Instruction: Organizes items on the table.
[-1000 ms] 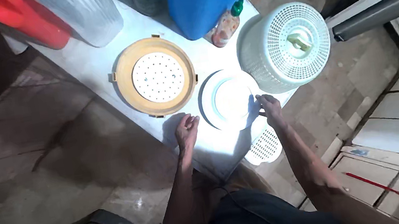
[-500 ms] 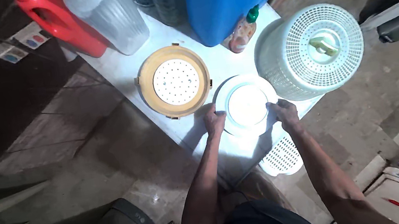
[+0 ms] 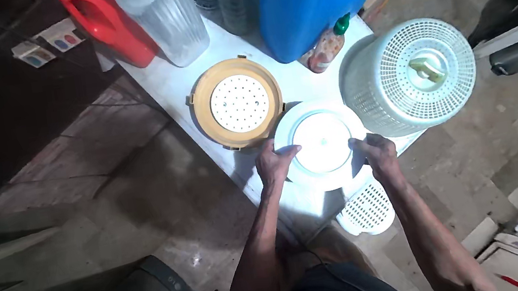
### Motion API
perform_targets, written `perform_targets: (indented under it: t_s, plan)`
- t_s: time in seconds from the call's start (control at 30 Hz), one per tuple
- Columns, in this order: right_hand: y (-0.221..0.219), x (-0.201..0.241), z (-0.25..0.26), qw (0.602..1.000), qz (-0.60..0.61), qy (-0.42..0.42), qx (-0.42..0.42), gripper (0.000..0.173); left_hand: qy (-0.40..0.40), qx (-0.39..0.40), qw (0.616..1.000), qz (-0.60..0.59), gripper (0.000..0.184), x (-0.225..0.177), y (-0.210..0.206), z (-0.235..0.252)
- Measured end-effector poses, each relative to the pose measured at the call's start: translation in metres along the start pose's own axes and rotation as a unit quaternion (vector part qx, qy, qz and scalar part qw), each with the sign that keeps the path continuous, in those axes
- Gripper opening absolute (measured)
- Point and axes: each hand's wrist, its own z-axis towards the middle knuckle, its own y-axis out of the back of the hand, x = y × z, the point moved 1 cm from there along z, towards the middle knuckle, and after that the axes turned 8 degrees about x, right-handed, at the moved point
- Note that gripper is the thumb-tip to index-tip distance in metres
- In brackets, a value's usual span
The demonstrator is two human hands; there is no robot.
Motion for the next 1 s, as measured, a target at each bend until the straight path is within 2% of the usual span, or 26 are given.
perform_targets:
  t_s: [0.2,0.33,0.5,0.7,1.0]
  plan:
    - [-0.055,0.049,0.016,0.998,-0.021,0.029,0.046,0.041,-0.009,-0.071,0.997,-0.025,0.062,0.007,0.06,0.014]
    - [-0.102,0.076,0.042,0.993,-0.058,0.051,0.089,0.051,-0.018,-0.111,0.992,-0.051,0.06,0.007,0.105,0.036]
    - [-0.155,0.093,0.089,0.991,-0.064,0.057,0.104,0.047,0.005,-0.13,0.991,-0.041,0.061,0.008,0.146,0.071]
    - [-0.184,0.105,0.114,0.989,-0.086,0.052,0.11,0.048,0.005,-0.128,0.991,-0.044,0.055,0.016,0.165,0.101]
    - [-0.193,0.114,0.124,0.984,-0.13,0.049,0.111,0.049,-0.004,-0.126,0.99,-0.058,0.055,0.025,0.169,0.12]
